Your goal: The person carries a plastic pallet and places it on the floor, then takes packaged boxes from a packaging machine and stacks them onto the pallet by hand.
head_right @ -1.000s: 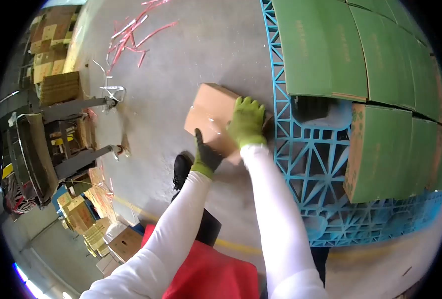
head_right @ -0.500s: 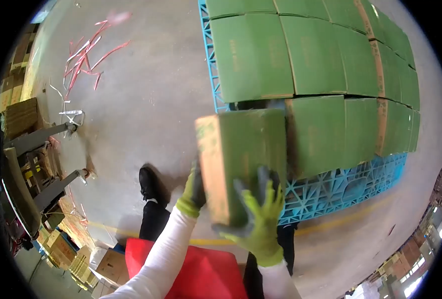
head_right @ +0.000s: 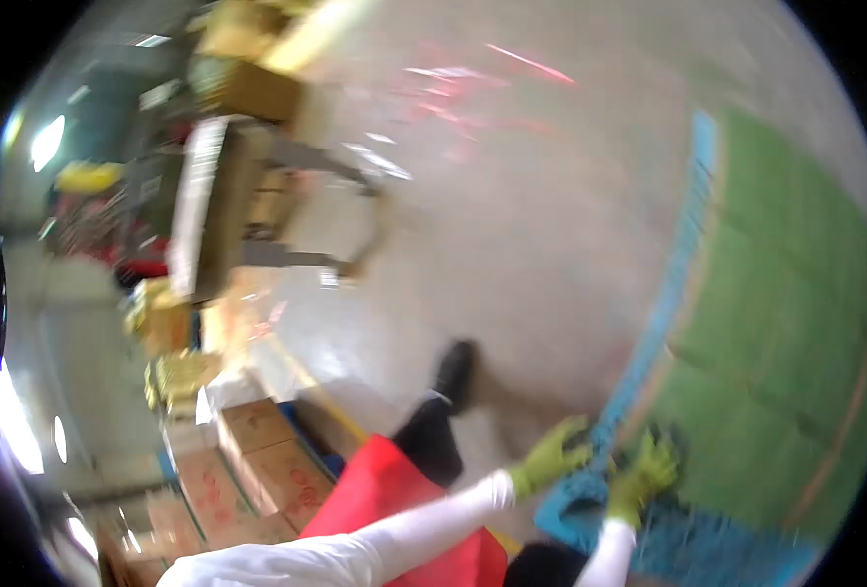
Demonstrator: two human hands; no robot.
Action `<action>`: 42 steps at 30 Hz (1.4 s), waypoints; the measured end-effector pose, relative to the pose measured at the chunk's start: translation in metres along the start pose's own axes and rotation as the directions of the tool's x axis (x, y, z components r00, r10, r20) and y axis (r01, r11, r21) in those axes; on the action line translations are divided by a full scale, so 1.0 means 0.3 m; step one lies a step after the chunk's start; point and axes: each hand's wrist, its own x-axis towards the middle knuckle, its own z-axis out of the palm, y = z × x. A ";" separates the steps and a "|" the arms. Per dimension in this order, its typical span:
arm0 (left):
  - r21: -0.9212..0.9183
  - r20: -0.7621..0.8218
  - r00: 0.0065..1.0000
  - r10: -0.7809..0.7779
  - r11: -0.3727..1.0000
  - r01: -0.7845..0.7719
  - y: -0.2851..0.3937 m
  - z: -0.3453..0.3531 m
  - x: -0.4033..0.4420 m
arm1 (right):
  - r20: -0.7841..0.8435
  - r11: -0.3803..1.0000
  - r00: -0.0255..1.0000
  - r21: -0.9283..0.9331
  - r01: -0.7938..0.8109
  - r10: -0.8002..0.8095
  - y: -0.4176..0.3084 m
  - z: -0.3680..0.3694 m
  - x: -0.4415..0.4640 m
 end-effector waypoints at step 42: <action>-0.715 -0.672 0.607 -0.425 0.587 -0.380 1.165 -2.312 -0.605 | 0.482 0.482 0.460 0.867 -0.126 -0.746 -2.614 -1.620 0.799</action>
